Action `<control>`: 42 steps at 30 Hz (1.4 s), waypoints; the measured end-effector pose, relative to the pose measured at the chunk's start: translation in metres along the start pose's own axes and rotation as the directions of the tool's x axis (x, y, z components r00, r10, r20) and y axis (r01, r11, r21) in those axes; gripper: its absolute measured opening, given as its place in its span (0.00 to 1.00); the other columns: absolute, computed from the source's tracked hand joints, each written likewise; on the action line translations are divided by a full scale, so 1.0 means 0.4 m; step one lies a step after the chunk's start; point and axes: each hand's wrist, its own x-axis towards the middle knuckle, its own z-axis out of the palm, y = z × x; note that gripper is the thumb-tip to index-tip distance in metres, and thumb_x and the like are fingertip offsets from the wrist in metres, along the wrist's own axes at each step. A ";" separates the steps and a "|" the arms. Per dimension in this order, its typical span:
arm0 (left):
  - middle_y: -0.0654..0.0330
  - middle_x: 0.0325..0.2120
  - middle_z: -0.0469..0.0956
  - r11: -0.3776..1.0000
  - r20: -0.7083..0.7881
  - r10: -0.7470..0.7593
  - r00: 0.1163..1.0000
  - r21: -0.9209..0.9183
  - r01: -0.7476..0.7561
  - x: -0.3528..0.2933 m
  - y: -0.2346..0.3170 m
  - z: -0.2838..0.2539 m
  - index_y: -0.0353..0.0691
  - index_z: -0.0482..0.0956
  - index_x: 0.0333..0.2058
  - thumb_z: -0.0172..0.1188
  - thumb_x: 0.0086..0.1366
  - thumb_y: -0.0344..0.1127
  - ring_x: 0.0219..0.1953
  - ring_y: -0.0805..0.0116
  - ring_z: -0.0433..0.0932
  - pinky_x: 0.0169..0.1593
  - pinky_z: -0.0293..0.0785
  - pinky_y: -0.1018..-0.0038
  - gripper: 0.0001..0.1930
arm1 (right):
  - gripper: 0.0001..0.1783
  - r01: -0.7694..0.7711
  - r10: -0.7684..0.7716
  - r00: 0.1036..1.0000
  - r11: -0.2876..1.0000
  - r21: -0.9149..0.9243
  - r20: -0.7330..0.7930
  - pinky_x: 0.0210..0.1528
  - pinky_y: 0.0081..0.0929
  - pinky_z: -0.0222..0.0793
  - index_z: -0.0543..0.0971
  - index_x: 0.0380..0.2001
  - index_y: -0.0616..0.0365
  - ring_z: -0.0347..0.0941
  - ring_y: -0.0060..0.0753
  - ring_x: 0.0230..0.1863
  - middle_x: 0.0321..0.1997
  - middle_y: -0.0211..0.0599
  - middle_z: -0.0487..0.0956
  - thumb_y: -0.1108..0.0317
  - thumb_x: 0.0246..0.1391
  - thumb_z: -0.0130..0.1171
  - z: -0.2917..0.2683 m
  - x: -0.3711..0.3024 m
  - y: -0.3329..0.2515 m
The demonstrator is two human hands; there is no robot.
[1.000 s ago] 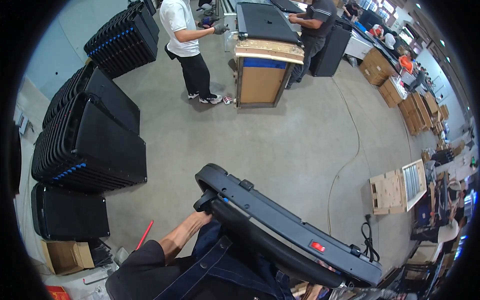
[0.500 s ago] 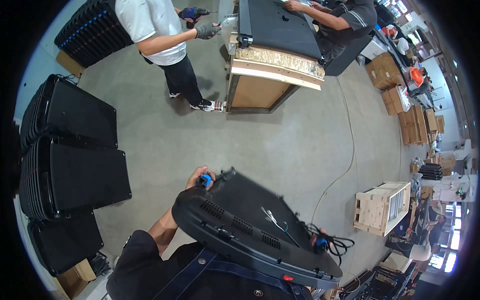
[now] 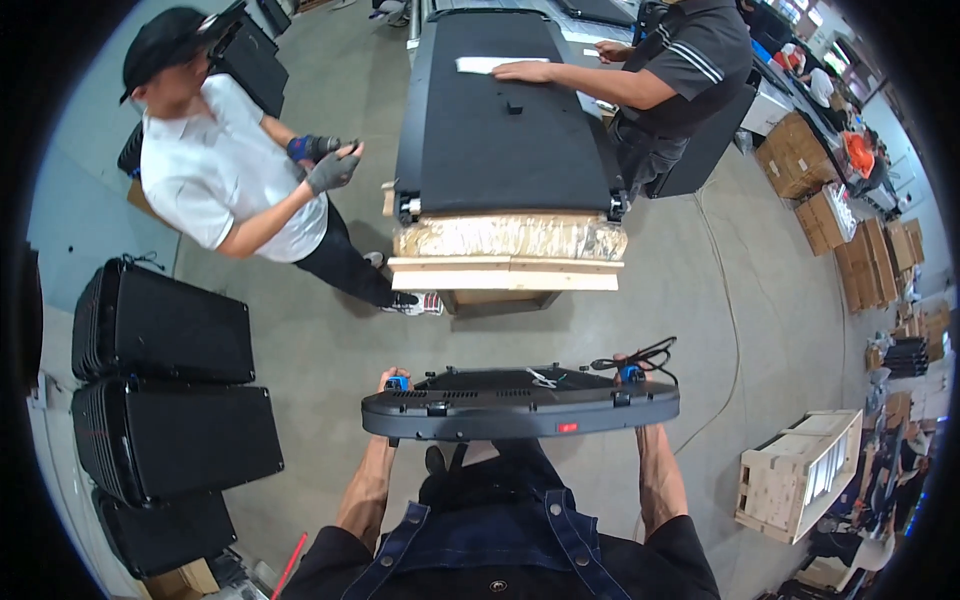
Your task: Assembling components of a treadmill using power tools in a factory setting.
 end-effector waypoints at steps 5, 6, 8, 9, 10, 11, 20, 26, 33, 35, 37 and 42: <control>0.61 0.39 0.80 0.776 -0.027 0.601 0.798 -0.215 -0.592 0.163 -0.029 -0.042 0.44 0.80 0.42 0.54 0.73 0.52 0.39 0.72 0.80 0.45 0.79 0.70 0.17 | 0.32 -0.070 0.044 0.991 0.976 -0.204 -0.129 0.49 0.37 0.77 0.75 0.57 0.55 0.77 0.31 0.48 0.51 0.33 0.80 0.41 0.63 0.57 -0.048 0.234 -0.025; 0.60 0.51 0.78 0.930 0.171 0.364 0.916 -0.005 -0.368 0.212 -0.022 -0.004 0.44 0.79 0.51 0.55 0.73 0.51 0.53 0.68 0.77 0.60 0.73 0.67 0.19 | 0.33 0.092 -0.196 0.943 0.930 -0.354 -0.269 0.50 0.38 0.77 0.74 0.58 0.55 0.76 0.31 0.51 0.53 0.32 0.79 0.39 0.63 0.56 -0.110 0.224 -0.082; 0.63 0.51 0.79 0.924 -0.007 0.361 0.933 0.135 -0.357 0.250 0.001 0.079 0.46 0.76 0.56 0.58 0.71 0.48 0.55 0.69 0.76 0.63 0.67 0.68 0.20 | 0.35 0.062 -0.363 0.789 0.850 -0.522 -0.496 0.50 0.39 0.76 0.73 0.59 0.54 0.76 0.32 0.52 0.54 0.33 0.78 0.36 0.64 0.52 -0.091 0.232 -0.100; 0.64 0.50 0.79 0.943 -0.187 0.321 0.928 0.154 -0.295 0.251 0.025 0.136 0.47 0.76 0.55 0.59 0.70 0.47 0.56 0.70 0.75 0.64 0.66 0.68 0.19 | 0.36 -0.083 -0.323 0.702 0.848 -0.523 -0.635 0.49 0.38 0.76 0.72 0.59 0.54 0.76 0.32 0.50 0.54 0.34 0.79 0.35 0.64 0.49 -0.064 0.221 -0.100; 0.65 0.44 0.79 0.938 -0.227 0.322 0.919 0.206 -0.278 0.270 0.040 0.184 0.47 0.77 0.51 0.61 0.68 0.47 0.52 0.74 0.75 0.59 0.68 0.70 0.17 | 0.36 -0.153 -0.296 0.691 0.832 -0.533 -0.659 0.46 0.35 0.76 0.72 0.58 0.55 0.77 0.29 0.47 0.50 0.34 0.81 0.35 0.65 0.48 -0.077 0.186 -0.112; 0.65 0.44 0.79 0.929 -0.234 0.339 0.911 0.236 -0.285 0.251 0.091 0.148 0.47 0.77 0.51 0.61 0.68 0.47 0.52 0.74 0.75 0.59 0.68 0.70 0.17 | 0.35 -0.136 -0.286 0.745 0.819 -0.557 -0.602 0.38 0.31 0.75 0.72 0.58 0.55 0.78 0.28 0.37 0.42 0.34 0.82 0.36 0.65 0.51 0.013 0.172 -0.041; 0.61 0.53 0.75 0.828 0.140 0.323 0.936 0.437 -0.351 0.373 0.125 -0.024 0.43 0.70 0.62 0.50 0.75 0.53 0.53 0.68 0.74 0.57 0.70 0.65 0.25 | 0.19 -0.487 -0.014 0.568 0.800 -0.349 -0.823 0.24 0.27 0.73 0.76 0.48 0.61 0.76 0.29 0.21 0.29 0.41 0.82 0.55 0.66 0.56 0.016 -0.636 0.501; 0.58 0.20 0.73 0.140 -0.191 -0.869 0.457 0.790 0.597 0.179 -0.185 -0.309 0.40 0.73 0.33 0.43 0.77 0.50 0.21 0.63 0.74 0.27 0.78 0.65 0.21 | 0.20 -0.221 0.368 -0.137 0.894 0.391 -0.920 0.24 0.39 0.75 0.80 0.46 0.62 0.80 0.40 0.24 0.34 0.48 0.85 0.56 0.64 0.57 0.225 -1.228 1.120; 0.56 0.31 0.84 -0.283 0.200 -0.840 0.504 0.631 -0.722 -0.364 -0.509 -0.323 0.38 0.82 0.32 0.59 0.66 0.46 0.28 0.68 0.81 0.30 0.74 0.72 0.15 | 0.18 -0.135 0.082 -0.084 0.986 0.093 -0.993 0.35 0.33 0.76 0.88 0.37 0.59 0.81 0.32 0.32 0.32 0.40 0.85 0.55 0.51 0.71 0.433 -1.431 1.718; 0.54 0.33 0.85 -0.362 -0.103 -0.900 0.424 0.720 -0.592 -0.421 -0.554 -0.278 0.37 0.83 0.39 0.60 0.67 0.44 0.32 0.64 0.83 0.36 0.79 0.68 0.15 | 0.20 -0.097 0.088 -0.098 0.990 0.098 -0.991 0.38 0.32 0.76 0.88 0.38 0.59 0.81 0.31 0.34 0.33 0.38 0.86 0.54 0.51 0.70 0.471 -1.474 1.835; 0.53 0.33 0.85 -0.398 -0.253 -0.844 0.472 0.887 -0.236 -0.467 -0.622 -0.269 0.36 0.81 0.41 0.59 0.67 0.42 0.29 0.63 0.83 0.30 0.78 0.69 0.14 | 0.21 -0.066 0.086 -0.109 0.993 0.094 -0.990 0.41 0.32 0.77 0.87 0.39 0.60 0.81 0.31 0.35 0.34 0.37 0.86 0.53 0.51 0.70 0.516 -1.535 1.929; 0.55 0.26 0.80 -0.411 -0.104 -0.790 0.604 0.820 -0.398 -0.526 -0.794 -0.269 0.36 0.78 0.40 0.54 0.69 0.38 0.22 0.63 0.78 0.21 0.70 0.69 0.11 | 0.17 0.288 0.335 -0.166 0.916 0.279 -0.927 0.34 0.29 0.79 0.83 0.42 0.62 0.80 0.28 0.29 0.31 0.39 0.84 0.58 0.59 0.64 0.621 -1.876 2.061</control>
